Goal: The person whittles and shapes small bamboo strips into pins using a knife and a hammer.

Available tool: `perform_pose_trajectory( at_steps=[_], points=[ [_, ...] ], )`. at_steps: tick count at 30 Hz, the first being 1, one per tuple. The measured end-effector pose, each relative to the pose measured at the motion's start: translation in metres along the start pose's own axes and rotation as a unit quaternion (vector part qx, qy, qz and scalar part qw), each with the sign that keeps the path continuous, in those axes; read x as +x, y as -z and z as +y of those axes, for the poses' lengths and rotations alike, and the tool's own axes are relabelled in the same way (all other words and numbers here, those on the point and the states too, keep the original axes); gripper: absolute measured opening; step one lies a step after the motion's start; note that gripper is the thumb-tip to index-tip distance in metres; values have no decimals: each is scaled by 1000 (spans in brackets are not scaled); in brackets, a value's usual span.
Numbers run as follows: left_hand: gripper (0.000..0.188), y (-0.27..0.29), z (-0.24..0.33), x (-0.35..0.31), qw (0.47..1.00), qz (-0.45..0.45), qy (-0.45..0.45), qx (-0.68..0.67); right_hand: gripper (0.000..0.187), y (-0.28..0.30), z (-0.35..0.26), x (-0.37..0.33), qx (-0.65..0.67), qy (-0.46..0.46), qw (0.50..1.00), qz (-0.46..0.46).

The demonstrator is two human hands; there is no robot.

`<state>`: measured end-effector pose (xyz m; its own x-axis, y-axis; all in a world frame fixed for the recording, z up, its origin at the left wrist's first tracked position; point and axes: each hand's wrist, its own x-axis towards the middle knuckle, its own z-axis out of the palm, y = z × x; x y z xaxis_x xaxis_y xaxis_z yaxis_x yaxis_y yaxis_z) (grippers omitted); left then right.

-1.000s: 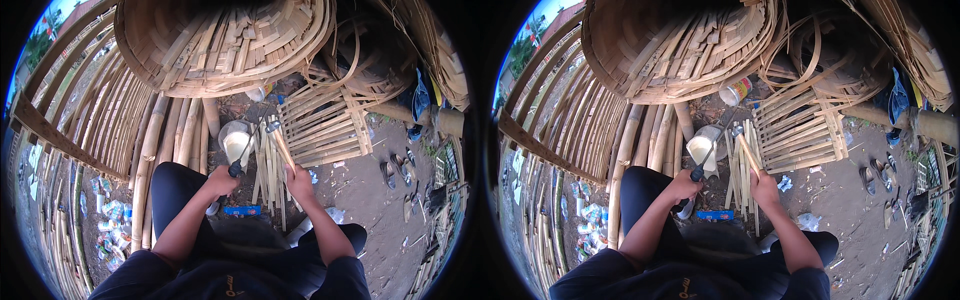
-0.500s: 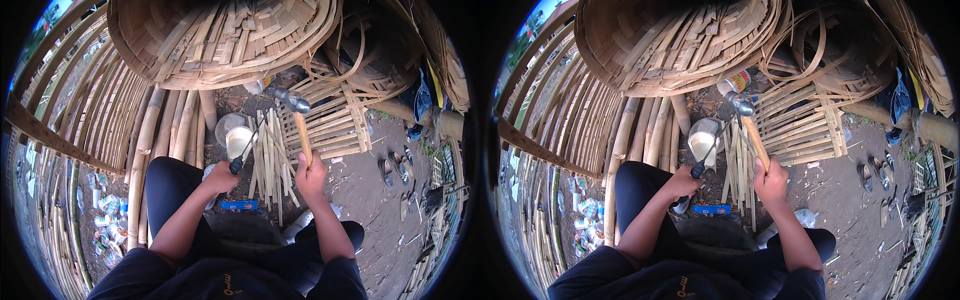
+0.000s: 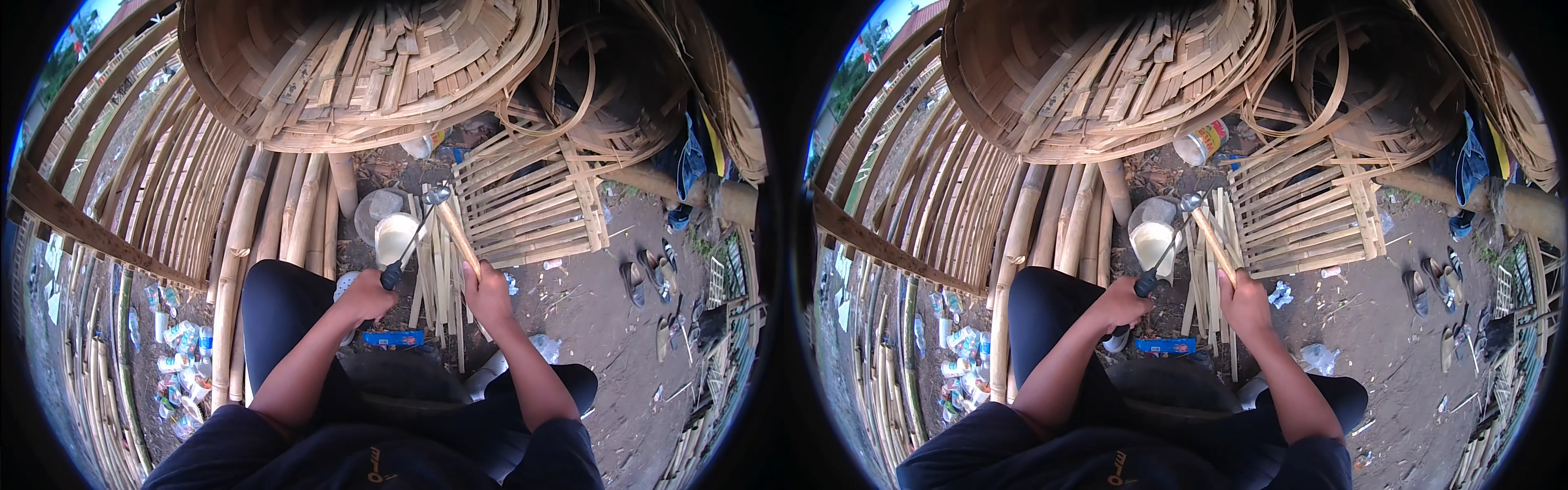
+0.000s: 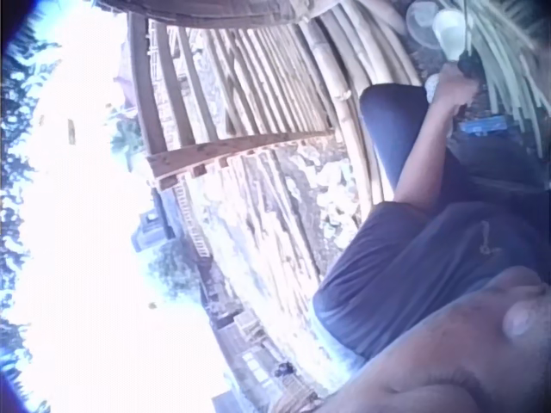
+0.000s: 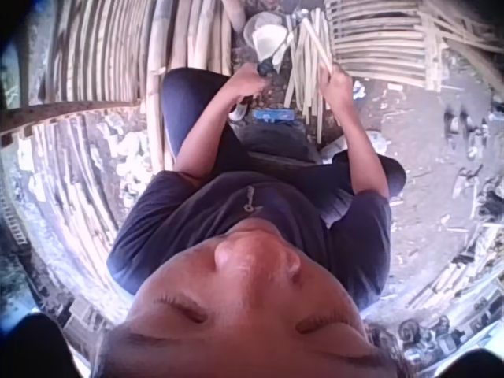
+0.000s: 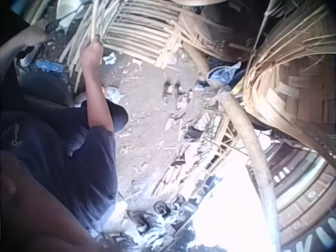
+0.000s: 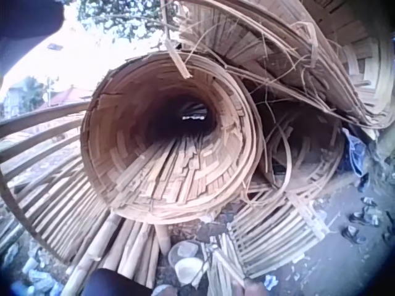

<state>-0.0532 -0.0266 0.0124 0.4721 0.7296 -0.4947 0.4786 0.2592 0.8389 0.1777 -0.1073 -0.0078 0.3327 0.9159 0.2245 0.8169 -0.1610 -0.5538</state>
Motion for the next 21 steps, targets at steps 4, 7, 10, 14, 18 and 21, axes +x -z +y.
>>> perform_pose_trajectory(
  at_steps=[4, 7, 10, 14, 18, 21],
  points=[
    [13, -1, -8, 7, 1000, -9, 1, 16, 37, -7, 13, 1, -46, -25, 996, -72],
    [13, -1, 30, -19, 1000, -4, 25, 15, 35, 4, 7, 2, -9, 8, 1000, -7],
    [13, 3, 17, -11, 1000, 5, 23, 14, 31, 33, -29, 5, 102, 35, 986, 128],
    [13, 1, 2, 4, 1000, 0, -1, -11, 32, 9, 3, -6, 166, 79, 969, 167],
    [15, 3, -19, 8, 999, -38, -8, 24, 38, -14, 7, -2, -73, -10, 995, -62],
    [17, 4, -11, -1, 999, -33, -8, 23, 40, -14, 0, -1, 19, -36, 999, -17]
  ],
)
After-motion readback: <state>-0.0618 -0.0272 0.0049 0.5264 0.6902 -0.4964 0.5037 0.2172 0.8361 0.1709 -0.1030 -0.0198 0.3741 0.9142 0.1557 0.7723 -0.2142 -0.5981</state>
